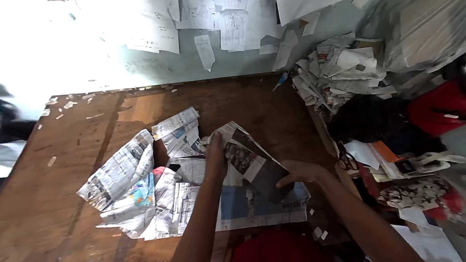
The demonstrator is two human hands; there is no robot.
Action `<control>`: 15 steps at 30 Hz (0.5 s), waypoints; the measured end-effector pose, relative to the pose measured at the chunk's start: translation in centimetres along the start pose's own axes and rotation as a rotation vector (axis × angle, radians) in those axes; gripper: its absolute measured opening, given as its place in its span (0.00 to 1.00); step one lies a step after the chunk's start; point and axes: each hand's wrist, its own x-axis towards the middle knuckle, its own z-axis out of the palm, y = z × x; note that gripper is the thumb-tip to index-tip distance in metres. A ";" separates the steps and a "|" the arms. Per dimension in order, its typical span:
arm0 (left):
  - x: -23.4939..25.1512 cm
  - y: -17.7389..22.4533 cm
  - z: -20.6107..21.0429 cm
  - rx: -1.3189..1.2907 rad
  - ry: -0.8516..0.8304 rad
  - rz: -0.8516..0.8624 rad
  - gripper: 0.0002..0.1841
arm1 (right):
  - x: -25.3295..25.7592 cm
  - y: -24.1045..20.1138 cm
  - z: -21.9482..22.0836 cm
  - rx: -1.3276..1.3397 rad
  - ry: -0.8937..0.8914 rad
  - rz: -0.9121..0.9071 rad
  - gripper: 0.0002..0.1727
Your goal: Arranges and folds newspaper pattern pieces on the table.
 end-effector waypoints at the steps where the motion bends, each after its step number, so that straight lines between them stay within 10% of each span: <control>1: 0.2 0.6 -0.3 0.006 0.010 0.021 0.18 | 0.2 0.4 0.1 -0.021 -0.028 0.010 0.23; 9: 1.7 0.8 -6.9 0.048 0.231 0.179 0.16 | -1.4 2.3 -2.5 0.097 -0.023 0.005 0.09; 15: 1.7 -5.0 -12.7 0.173 0.342 0.155 0.24 | 0.2 4.0 -3.1 -0.136 0.143 0.201 0.17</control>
